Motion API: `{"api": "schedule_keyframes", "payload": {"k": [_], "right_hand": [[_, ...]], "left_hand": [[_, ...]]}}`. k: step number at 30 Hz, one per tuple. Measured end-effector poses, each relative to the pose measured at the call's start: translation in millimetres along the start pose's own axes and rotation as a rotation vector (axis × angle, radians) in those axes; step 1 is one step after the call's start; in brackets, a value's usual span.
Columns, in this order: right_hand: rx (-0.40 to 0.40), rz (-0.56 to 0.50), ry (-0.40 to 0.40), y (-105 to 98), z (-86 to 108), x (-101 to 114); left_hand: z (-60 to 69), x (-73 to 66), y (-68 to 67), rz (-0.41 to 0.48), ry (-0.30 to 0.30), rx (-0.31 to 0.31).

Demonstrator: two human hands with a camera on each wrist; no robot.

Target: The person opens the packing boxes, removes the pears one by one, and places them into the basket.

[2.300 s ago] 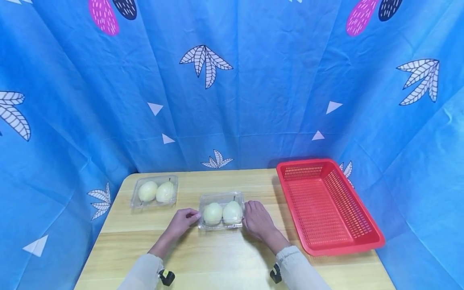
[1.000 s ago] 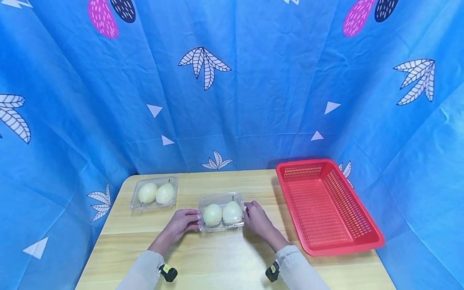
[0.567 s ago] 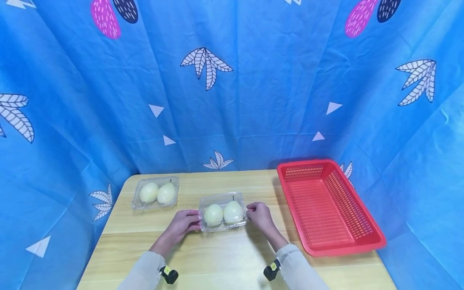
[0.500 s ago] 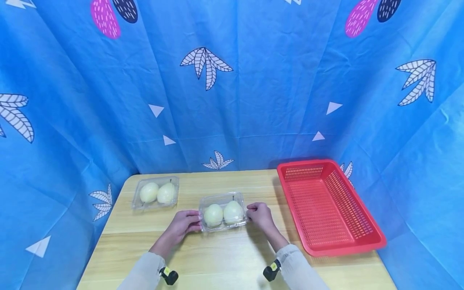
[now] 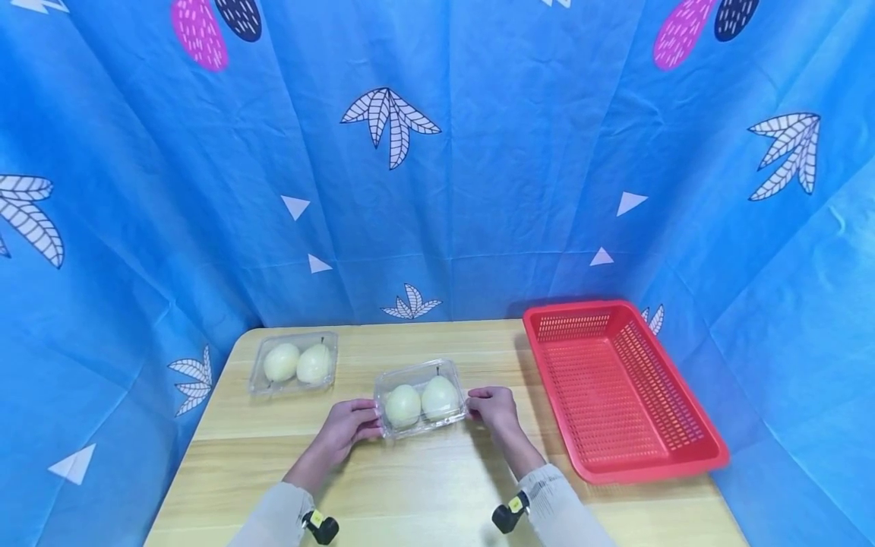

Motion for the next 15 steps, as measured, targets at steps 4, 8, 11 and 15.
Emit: {"api": "schedule_keyframes", "payload": {"k": [4,8,11,15], "right_hand": [[-0.01,-0.03,0.02,-0.4,0.2,-0.6],[-0.026,-0.063,0.036,0.5,0.4,-0.6],[-0.032,-0.097,0.049,1.8,0.1,-1.2],[-0.044,-0.141,0.058,3.4,-1.0,-1.8]], "left_hand": [[-1.4,3.6,1.6,0.02,0.004,-0.007],[-2.7,6.7,2.6,0.041,0.005,-0.007],[-2.0,7.9,3.0,0.053,0.008,0.001],[-0.6,8.4,4.1,0.074,-0.002,0.018]]}}
Point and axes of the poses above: each hand's wrist, its own z-axis away from the middle knuckle, its own y-axis out of the palm, x = y × z, the point moved 1 cm from there along -z, towards the middle knuckle, and after that the axes turned 4 degrees about -y, right-handed, at the moved point
